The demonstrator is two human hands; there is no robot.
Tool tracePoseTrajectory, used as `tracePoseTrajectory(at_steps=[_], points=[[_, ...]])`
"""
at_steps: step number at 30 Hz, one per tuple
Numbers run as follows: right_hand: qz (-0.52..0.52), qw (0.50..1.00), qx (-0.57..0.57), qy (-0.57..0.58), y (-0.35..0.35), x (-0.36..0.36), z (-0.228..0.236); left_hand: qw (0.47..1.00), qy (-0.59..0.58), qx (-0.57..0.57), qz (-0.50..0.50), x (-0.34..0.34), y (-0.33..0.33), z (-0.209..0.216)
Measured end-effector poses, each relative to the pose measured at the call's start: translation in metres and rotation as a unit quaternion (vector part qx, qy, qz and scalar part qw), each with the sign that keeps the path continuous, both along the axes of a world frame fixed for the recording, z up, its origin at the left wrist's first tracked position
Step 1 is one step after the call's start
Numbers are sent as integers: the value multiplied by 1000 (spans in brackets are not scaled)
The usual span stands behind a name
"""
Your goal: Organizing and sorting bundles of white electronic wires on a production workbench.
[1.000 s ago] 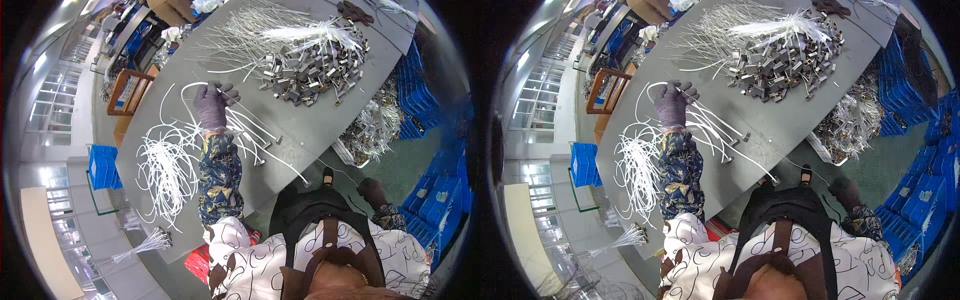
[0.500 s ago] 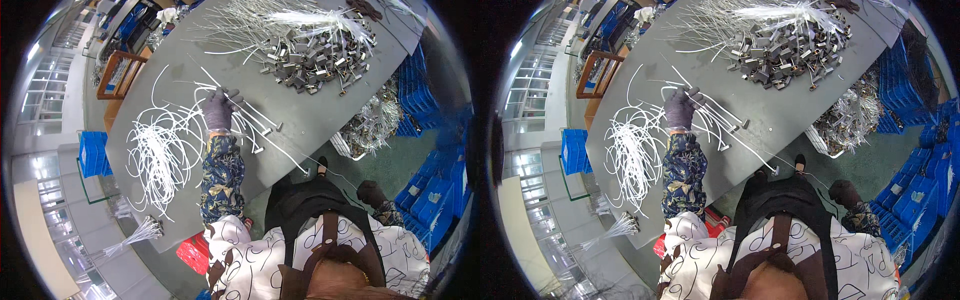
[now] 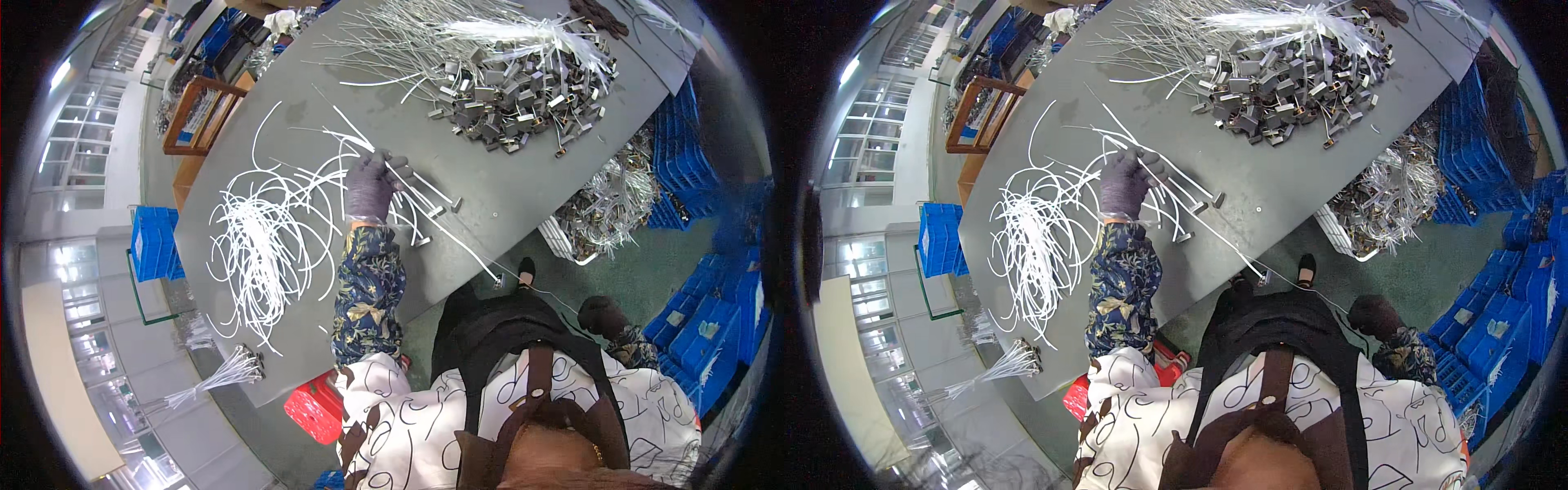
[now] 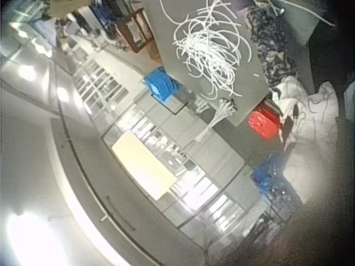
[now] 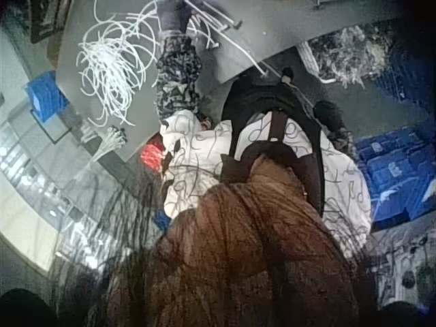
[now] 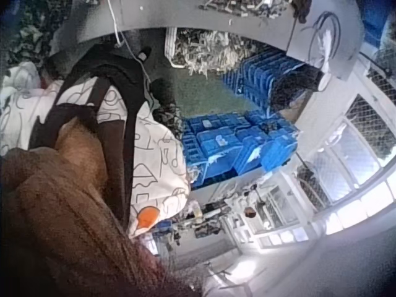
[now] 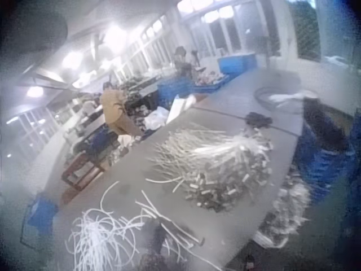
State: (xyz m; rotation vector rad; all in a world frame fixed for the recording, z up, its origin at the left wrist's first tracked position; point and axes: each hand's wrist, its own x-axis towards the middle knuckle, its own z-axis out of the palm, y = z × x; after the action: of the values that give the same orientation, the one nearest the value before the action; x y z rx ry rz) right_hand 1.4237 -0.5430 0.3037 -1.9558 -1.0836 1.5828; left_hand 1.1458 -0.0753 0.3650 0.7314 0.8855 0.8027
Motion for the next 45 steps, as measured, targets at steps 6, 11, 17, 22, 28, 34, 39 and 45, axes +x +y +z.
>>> tracePoseTrajectory(at_steps=[6, 11, 17, 22, 28, 34, 39, 45], points=[[135, 941, 222, -217, -4, -2, -22, 984, 39, 57, -163, 10, -38, -18], [159, 921, 319, -160, 41, -4, -20, 957, 108, 111, -243, 48, -123, -4], [226, 897, 296, -239, 106, -20, 6, 978, 47, 202, -27, -19, -26, 16], [122, 888, 432, -106, 244, -73, 28, 955, 258, 117, -90, 33, -85, -8], [-89, 958, 268, -50, 241, -93, 25, 766, 538, 343, -74, -35, -36, -44], [-206, 960, 28, -185, 150, -140, -28, 694, 654, 278, -120, -44, -85, -78], [151, 947, 219, -181, 162, -114, -27, 686, 661, 227, -203, -54, -71, -105], [-190, 963, 101, 162, 253, -118, 5, 978, 172, -117, 8, -93, -53, -73]])
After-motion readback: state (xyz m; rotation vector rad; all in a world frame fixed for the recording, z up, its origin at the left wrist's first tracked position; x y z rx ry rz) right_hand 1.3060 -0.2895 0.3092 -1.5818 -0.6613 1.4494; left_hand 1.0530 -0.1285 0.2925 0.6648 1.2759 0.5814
